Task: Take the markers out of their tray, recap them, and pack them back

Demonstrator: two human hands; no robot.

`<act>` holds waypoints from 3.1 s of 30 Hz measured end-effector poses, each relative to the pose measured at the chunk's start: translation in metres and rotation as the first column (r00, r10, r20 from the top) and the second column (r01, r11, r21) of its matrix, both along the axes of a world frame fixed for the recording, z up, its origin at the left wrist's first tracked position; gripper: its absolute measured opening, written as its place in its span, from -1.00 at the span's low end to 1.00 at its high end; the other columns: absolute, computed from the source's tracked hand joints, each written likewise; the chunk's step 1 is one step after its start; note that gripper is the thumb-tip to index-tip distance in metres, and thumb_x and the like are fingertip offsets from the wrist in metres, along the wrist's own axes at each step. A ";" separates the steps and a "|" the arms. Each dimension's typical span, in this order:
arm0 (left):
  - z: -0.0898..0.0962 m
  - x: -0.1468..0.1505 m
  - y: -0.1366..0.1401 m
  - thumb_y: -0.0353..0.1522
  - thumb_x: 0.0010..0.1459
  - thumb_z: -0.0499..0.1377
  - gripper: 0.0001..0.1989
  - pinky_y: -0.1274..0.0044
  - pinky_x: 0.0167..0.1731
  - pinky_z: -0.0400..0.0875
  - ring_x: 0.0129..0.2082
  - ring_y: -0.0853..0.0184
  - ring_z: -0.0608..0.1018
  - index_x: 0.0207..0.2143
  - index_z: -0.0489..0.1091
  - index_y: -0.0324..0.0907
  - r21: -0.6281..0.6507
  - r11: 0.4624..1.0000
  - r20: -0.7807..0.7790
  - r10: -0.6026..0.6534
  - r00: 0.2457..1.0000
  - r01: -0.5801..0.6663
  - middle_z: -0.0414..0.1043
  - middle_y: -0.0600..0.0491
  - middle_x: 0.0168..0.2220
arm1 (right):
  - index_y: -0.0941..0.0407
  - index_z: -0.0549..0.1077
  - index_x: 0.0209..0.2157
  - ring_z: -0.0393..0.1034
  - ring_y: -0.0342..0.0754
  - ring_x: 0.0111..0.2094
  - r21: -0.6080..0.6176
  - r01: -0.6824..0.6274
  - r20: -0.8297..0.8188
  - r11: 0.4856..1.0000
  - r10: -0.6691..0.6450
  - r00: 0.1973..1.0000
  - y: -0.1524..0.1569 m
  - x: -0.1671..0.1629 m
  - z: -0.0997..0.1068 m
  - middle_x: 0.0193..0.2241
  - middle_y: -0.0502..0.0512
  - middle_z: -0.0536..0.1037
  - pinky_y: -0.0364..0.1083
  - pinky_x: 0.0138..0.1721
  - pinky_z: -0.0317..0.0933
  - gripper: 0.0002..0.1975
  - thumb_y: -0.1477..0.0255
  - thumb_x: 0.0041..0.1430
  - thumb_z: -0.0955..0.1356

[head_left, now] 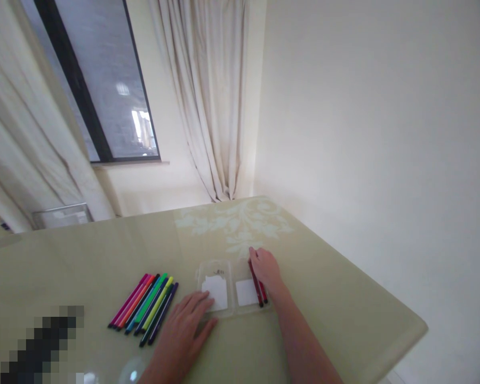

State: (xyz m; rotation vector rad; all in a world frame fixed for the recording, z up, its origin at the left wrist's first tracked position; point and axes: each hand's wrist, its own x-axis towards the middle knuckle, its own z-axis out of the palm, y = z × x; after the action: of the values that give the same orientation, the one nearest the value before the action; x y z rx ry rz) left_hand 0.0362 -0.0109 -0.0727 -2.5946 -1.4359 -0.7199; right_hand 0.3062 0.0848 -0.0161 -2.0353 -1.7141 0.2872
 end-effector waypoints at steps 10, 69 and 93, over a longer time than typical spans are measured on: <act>0.007 0.010 -0.002 -0.16 0.32 0.17 -0.68 0.23 0.12 0.50 0.13 0.13 0.53 0.06 0.51 -0.02 -0.072 0.996 0.029 0.059 0.998 -0.057 0.56 0.01 0.09 | 0.11 0.49 -0.46 0.37 -0.05 -0.40 0.101 -0.075 0.004 0.992 0.075 0.997 0.001 -0.004 0.001 -0.45 0.12 0.58 -0.12 -0.38 0.02 -0.53 0.16 0.44 0.22; 0.004 -0.051 0.014 -0.14 0.37 -0.03 -0.42 0.01 0.27 0.08 0.39 -0.08 0.18 0.36 0.21 -0.11 0.026 0.768 -0.232 0.627 0.743 -0.640 0.13 -0.18 0.41 | 0.08 0.50 0.01 0.41 0.14 0.04 -0.017 -0.299 0.109 0.954 0.299 0.948 -0.027 -0.049 -0.006 -0.03 0.22 0.54 0.01 0.02 0.20 -0.67 0.41 0.20 0.35; 0.039 -0.019 0.022 -0.46 0.41 -0.06 -0.69 0.36 -0.06 0.42 -0.03 0.14 0.54 -0.06 0.47 -0.24 -0.040 0.851 -0.256 0.499 0.828 -0.524 0.51 -0.12 -0.07 | 0.09 0.46 0.10 0.45 0.11 0.05 -0.022 0.042 0.221 0.999 -0.036 0.975 -0.002 0.016 -0.010 0.00 0.22 0.60 -0.01 -0.02 0.13 -0.63 0.55 0.31 0.25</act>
State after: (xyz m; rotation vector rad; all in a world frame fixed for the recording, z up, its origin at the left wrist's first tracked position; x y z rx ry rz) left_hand 0.0175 0.0109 -0.0332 -2.0952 -2.0028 -0.2528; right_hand 0.3218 0.0830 -0.0264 -2.1865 -1.8046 0.0723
